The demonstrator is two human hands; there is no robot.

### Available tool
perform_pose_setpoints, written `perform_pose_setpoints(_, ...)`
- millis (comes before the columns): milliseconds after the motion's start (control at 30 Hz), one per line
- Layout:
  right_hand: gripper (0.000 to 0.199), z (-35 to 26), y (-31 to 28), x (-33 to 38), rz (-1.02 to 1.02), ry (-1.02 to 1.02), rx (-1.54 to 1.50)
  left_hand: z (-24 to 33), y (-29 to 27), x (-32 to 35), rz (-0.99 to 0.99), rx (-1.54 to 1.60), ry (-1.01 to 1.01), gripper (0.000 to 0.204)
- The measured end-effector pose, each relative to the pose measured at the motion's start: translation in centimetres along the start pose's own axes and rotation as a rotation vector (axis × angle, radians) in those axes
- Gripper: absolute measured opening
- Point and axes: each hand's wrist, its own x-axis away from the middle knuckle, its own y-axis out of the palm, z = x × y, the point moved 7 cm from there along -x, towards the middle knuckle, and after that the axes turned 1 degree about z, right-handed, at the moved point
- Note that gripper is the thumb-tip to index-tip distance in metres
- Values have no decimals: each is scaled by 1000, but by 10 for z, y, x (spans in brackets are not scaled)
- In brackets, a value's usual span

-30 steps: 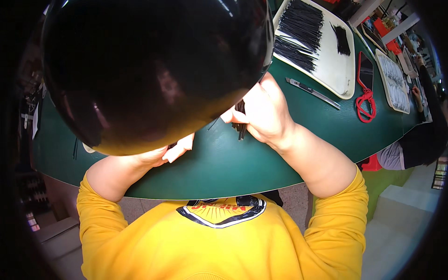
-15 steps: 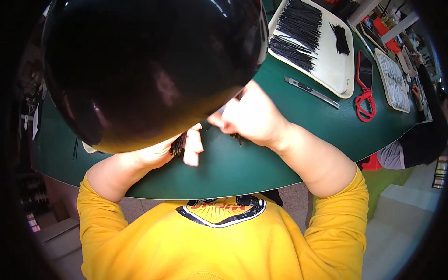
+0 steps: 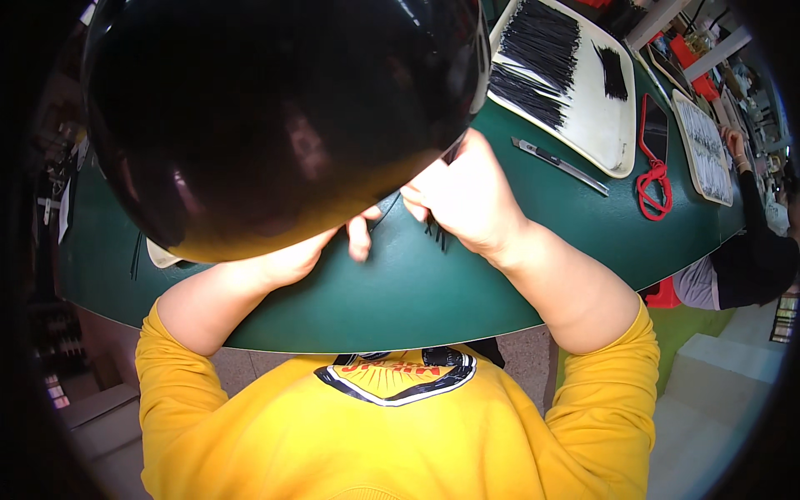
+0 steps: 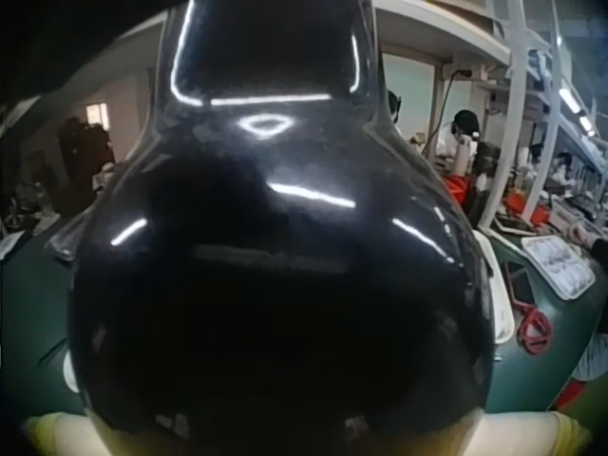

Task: Assembling or sorting small electronic components on a production line workstation.

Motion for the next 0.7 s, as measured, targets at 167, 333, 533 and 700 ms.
perform_pose_setpoints(167, 7, -2, 27, -3, 6, 108, 158, 2, 27, 5, -271, 441, -79, 25)
perform_pose_setpoints(333, 6, 10, -3, -4, -100, 21, -172, -10, 14, 7, 18, 832, -245, 9)
perform_pose_setpoints(533, 8, 4, -8, -1, 310, 166, -183, -2, 15, 4, -234, 973, 23, 8)
perform_pose_setpoints(700, 6, -8, 7, -3, 38, 62, -126, 7, 20, 4, -157, 1047, -133, 6)
